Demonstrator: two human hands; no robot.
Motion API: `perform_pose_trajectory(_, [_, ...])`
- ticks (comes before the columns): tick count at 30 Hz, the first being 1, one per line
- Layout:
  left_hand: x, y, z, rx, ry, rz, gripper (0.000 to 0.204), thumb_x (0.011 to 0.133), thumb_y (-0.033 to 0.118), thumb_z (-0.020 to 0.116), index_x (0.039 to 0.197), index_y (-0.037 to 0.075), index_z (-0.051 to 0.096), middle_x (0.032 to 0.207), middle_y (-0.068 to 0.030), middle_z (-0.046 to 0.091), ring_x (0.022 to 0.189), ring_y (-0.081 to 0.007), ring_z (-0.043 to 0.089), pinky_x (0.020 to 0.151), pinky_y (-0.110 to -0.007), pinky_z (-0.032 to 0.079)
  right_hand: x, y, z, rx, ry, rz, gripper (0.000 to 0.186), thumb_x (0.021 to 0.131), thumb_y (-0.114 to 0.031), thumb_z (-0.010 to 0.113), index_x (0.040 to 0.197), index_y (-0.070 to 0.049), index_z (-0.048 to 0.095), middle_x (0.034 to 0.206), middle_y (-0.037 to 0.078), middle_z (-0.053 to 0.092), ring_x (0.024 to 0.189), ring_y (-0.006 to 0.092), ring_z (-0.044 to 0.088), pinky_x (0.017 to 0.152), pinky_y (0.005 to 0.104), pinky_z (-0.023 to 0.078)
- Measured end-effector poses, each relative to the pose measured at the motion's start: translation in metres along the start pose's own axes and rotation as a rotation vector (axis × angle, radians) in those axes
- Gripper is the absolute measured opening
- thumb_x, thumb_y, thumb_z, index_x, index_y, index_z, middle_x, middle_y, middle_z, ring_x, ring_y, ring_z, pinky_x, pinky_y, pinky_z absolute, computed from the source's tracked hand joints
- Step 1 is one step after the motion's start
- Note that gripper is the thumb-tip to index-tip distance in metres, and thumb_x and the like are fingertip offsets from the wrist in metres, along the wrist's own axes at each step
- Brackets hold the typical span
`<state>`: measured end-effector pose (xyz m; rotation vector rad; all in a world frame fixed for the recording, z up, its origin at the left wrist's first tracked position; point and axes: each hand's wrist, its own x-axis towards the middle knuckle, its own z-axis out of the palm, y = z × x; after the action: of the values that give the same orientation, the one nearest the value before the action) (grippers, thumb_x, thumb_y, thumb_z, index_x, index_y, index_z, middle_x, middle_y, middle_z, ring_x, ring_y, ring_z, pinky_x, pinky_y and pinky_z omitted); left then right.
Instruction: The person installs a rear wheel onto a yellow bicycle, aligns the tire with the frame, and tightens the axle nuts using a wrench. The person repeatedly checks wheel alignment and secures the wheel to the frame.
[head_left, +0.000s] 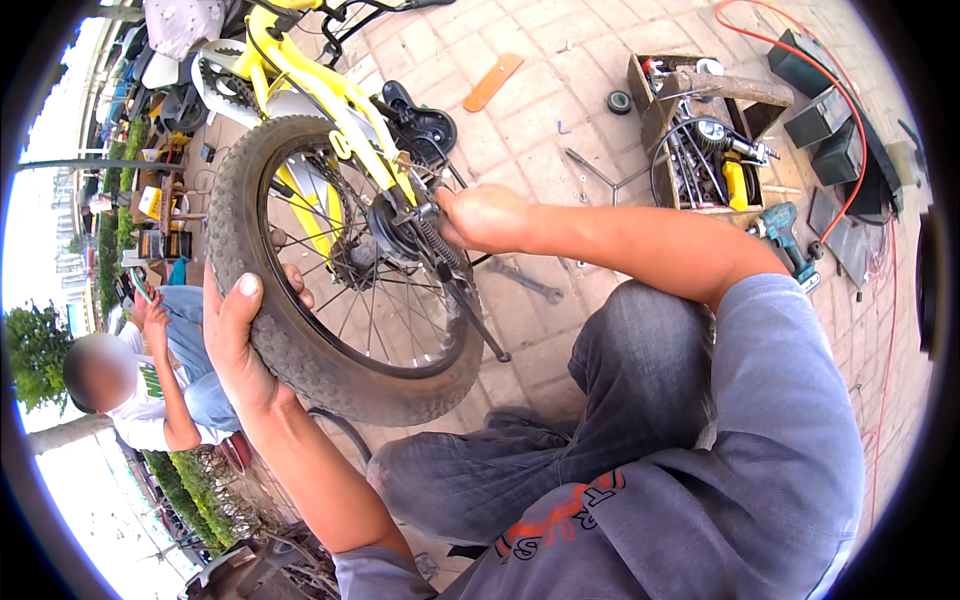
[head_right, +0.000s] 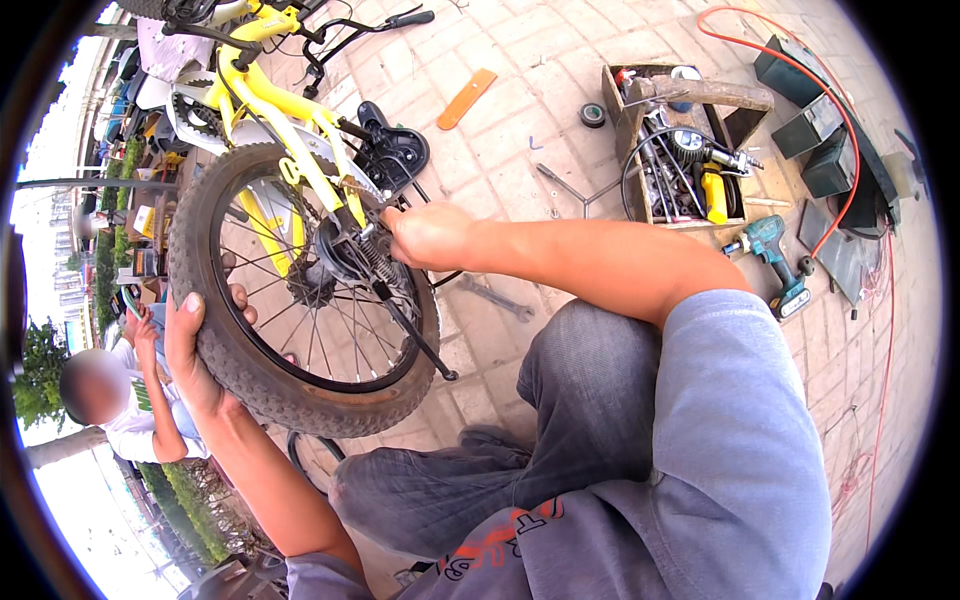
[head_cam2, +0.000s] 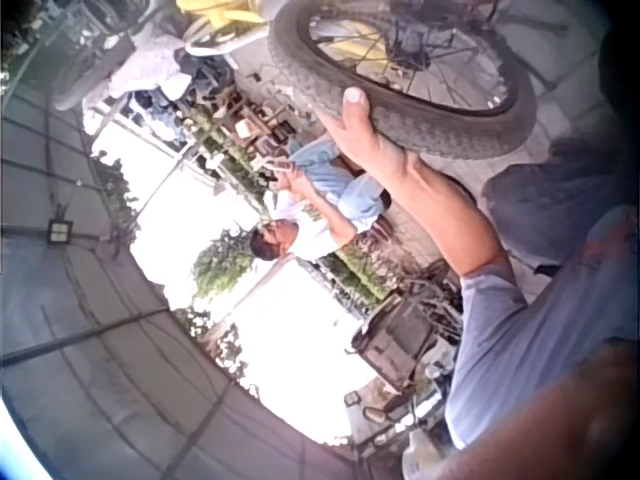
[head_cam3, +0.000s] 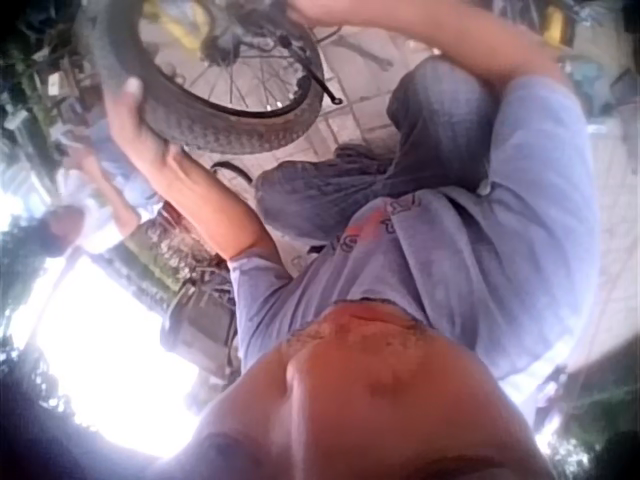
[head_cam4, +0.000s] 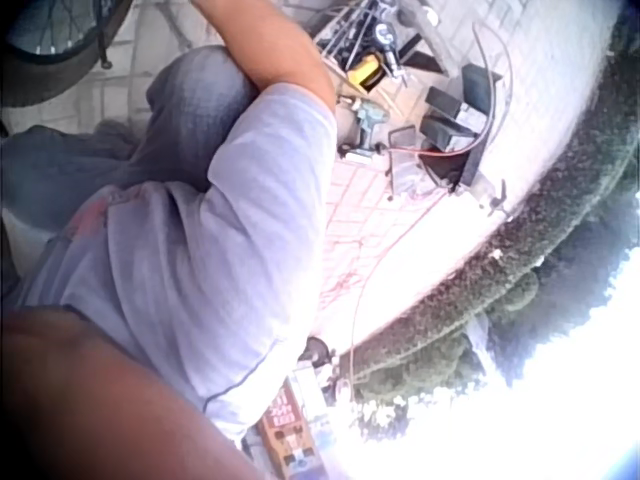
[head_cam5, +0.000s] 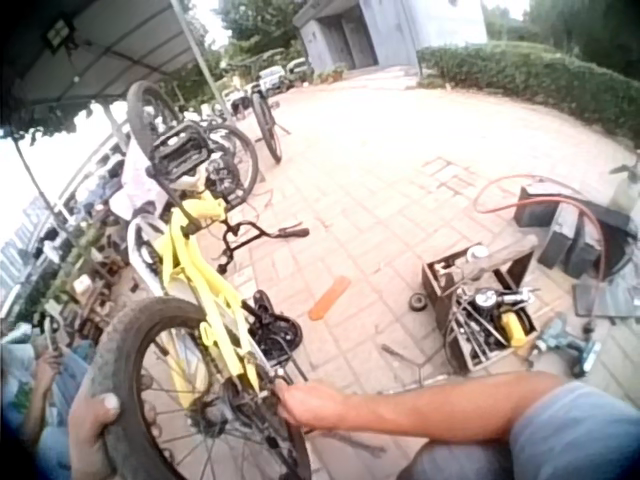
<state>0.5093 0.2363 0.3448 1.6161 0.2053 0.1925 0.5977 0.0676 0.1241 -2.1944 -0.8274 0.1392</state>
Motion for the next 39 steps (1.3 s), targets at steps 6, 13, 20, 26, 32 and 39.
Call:
perform_pose_trajectory(6, [-0.003, 0.000, 0.003, -0.001, 0.000, 0.027, 0.061, 0.074, 0.015, 0.064, 0.126, -0.004, 0.040, 0.099, -0.0167, 0.058, 0.072, -0.0214, 0.061, 0.058, -0.031, 0.053, 0.000, -0.005, -0.001, -0.064, -0.015, -0.036, 0.028, 0.087, -0.027, 0.050, 0.090, 0.001, 0.048, 0.062, 0.019, 0.060, 0.059, 0.0382, 0.061, 0.054, 0.0489, 0.048])
perform_pose_trajectory(13, [-0.002, -0.002, 0.000, -0.048, -0.011, 0.009, 0.062, 0.074, 0.015, 0.064, 0.127, -0.004, 0.040, 0.101, -0.0170, 0.058, 0.074, -0.0211, 0.061, 0.058, -0.031, 0.053, 0.006, -0.005, 0.000, 0.002, -0.109, -0.030, 0.031, 0.088, -0.029, 0.050, 0.088, 0.002, 0.054, 0.066, 0.021, 0.061, 0.064, 0.0390, 0.062, 0.059, 0.0485, 0.048])
perform_pose_trajectory(20, [-0.002, -0.004, -0.003, -0.085, -0.012, 0.010, 0.062, 0.076, 0.016, 0.063, 0.129, -0.004, 0.038, 0.105, -0.0178, 0.058, 0.076, -0.0214, 0.061, 0.059, -0.031, 0.055, 0.003, 0.015, -0.043, -0.030, -0.205, -0.037, 0.037, 0.077, -0.033, 0.066, 0.100, -0.004, 0.064, 0.092, 0.019, 0.065, 0.085, 0.0353, 0.062, 0.074, 0.0435, 0.049])
perform_pose_trajectory(26, [-0.003, -0.005, -0.003, -0.125, -0.042, 0.016, 0.060, 0.078, 0.016, 0.063, 0.129, -0.004, 0.038, 0.105, -0.0169, 0.057, 0.075, -0.0211, 0.062, 0.057, -0.032, 0.057, 0.013, 0.018, -0.046, 0.499, -0.284, -0.128, 0.059, 0.078, -0.022, 0.073, 0.129, -0.004, 0.050, 0.115, 0.014, 0.061, 0.093, 0.0231, 0.063, 0.083, 0.0347, 0.049])
perform_pose_trajectory(32, [0.001, -0.005, -0.007, -0.054, -0.084, 0.013, 0.055, 0.082, 0.020, 0.059, 0.128, -0.004, 0.040, 0.106, -0.0183, 0.057, 0.078, -0.0206, 0.059, 0.057, -0.029, 0.053, 0.049, 0.025, -0.052, 0.474, -0.401, -0.248, 0.043, 0.074, -0.028, 0.077, 0.106, -0.005, 0.061, 0.096, 0.007, 0.065, 0.090, 0.0152, 0.059, 0.081, 0.0305, 0.046])
perform_pose_trajectory(39, [0.001, -0.002, -0.005, -0.093, -0.058, -0.020, 0.059, 0.076, 0.019, 0.063, 0.126, -0.002, 0.039, 0.100, -0.0147, 0.055, 0.074, -0.0214, 0.058, 0.056, -0.032, 0.052, 0.068, 0.038, -0.048, 0.509, -0.568, -0.361, 0.053, 0.074, -0.035, 0.077, 0.112, -0.002, 0.062, 0.102, 0.010, 0.066, 0.096, 0.0210, 0.060, 0.085, 0.0331, 0.046])
